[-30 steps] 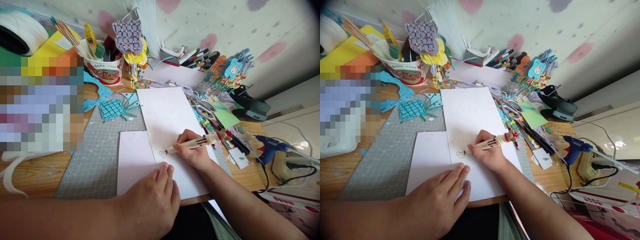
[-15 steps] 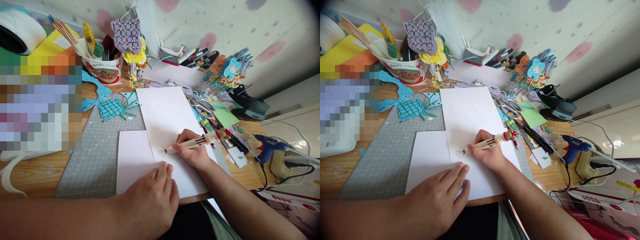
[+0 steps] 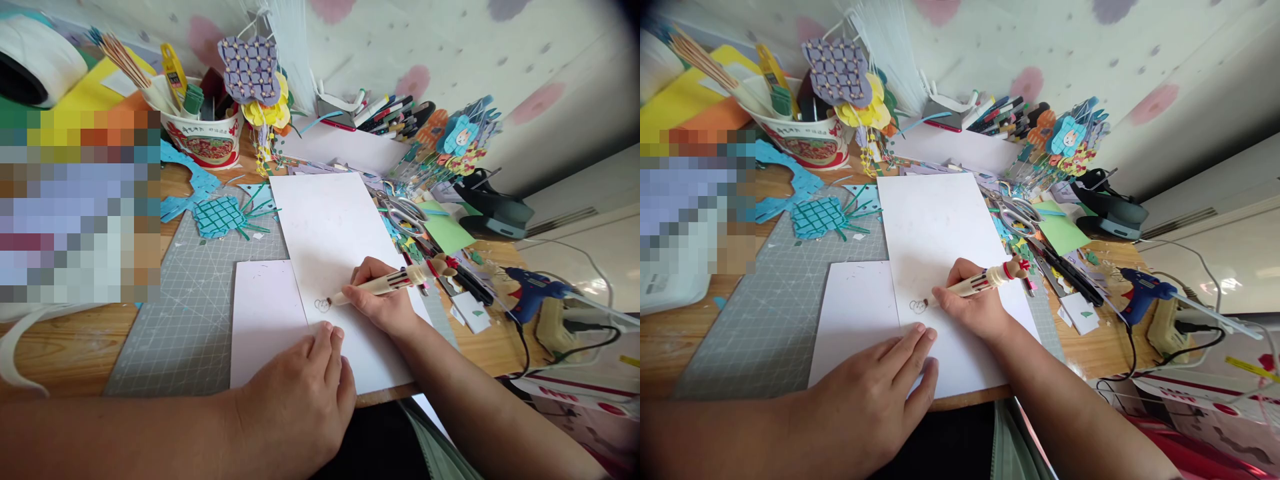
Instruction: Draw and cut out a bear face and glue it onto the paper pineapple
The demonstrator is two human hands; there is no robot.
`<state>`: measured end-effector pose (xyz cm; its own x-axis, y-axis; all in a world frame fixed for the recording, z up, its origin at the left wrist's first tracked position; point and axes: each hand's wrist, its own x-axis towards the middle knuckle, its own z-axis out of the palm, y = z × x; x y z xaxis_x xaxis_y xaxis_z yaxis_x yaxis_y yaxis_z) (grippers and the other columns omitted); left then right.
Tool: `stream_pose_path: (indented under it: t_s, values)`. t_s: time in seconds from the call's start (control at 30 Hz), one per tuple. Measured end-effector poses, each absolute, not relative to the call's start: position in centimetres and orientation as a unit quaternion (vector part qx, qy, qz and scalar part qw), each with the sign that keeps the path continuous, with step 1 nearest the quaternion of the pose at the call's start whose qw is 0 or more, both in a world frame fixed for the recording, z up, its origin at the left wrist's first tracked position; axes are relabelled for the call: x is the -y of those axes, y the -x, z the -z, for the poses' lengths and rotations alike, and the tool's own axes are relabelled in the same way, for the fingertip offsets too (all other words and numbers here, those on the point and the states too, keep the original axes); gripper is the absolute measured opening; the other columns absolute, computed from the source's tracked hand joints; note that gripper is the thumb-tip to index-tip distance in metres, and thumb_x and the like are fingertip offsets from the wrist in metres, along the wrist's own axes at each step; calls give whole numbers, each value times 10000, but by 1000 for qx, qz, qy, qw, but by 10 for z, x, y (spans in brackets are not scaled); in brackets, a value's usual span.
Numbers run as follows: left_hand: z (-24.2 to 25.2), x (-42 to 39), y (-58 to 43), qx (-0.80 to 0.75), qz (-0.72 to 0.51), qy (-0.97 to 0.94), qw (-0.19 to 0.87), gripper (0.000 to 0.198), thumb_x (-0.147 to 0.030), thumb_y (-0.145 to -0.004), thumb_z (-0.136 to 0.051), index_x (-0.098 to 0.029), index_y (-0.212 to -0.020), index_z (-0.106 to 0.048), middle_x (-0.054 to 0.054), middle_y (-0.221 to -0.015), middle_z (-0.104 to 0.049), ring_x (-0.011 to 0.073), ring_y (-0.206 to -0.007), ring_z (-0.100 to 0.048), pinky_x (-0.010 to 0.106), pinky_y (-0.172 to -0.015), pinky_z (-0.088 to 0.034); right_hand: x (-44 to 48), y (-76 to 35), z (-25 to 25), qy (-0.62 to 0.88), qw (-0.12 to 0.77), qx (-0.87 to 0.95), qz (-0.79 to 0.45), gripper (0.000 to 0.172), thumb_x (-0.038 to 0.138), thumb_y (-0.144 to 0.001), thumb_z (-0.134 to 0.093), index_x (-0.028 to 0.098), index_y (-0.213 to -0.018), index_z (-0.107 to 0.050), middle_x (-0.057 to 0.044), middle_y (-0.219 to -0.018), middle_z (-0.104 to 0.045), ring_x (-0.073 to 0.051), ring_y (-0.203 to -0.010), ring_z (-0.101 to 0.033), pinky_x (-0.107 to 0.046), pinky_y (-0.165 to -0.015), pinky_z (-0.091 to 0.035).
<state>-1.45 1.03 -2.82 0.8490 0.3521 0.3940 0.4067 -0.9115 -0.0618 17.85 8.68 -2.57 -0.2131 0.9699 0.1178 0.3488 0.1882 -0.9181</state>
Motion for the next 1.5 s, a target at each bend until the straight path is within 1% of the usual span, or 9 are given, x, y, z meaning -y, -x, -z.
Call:
stream_pose_path:
  t_s: [0.37, 0.57, 0.9, 1.23, 1.5]
  values:
    - [26, -11, 14, 203, 194, 957, 75, 323, -318, -844, -622, -59, -1028, -673, 278, -1110, -691, 374, -1053, -679, 413, -799, -499, -86, -179, 28, 495, 382, 664, -411, 298, 337, -724, -714, 223, -614, -462, 49, -536, -465, -108, -483, -393, -246, -441, -288]
    - [28, -10, 14, 204, 196, 956, 76, 365, -343, -815, -653, -50, -1031, -675, 295, -1124, -677, 395, -1072, -668, 420, -801, -508, -86, -179, 29, 490, 382, 665, -415, 299, 337, -731, -718, 221, -616, -467, 51, -533, -461, -105, -481, -384, -244, -440, -283]
    - [30, -10, 14, 197, 193, 958, 73, 351, -320, -847, -622, -36, -1051, -655, 311, -1130, -668, 406, -1081, -659, 434, -808, -501, -87, -178, 29, 484, 390, 669, -407, 296, 343, -739, -721, 220, -622, -478, 48, -535, -473, -109, -484, -403, -247, -444, -297]
    - [26, -11, 14, 199, 192, 958, 77, 325, -309, -845, -628, -52, -1039, -668, 286, -1117, -685, 388, -1074, -669, 420, -799, -509, -87, -177, 27, 477, 391, 672, -409, 288, 308, -734, -723, 216, -616, -477, 52, -533, -466, -100, -473, -390, -241, -434, -287]
    - [27, -11, 14, 198, 192, 958, 74, 357, -344, -834, -644, -52, -1037, -671, 295, -1124, -676, 391, -1072, -669, 420, -809, -508, -87, -178, 31, 474, 397, 673, -405, 285, 296, -745, -719, 219, -625, -472, 54, -539, -463, -105, -485, -399, -245, -445, -288]
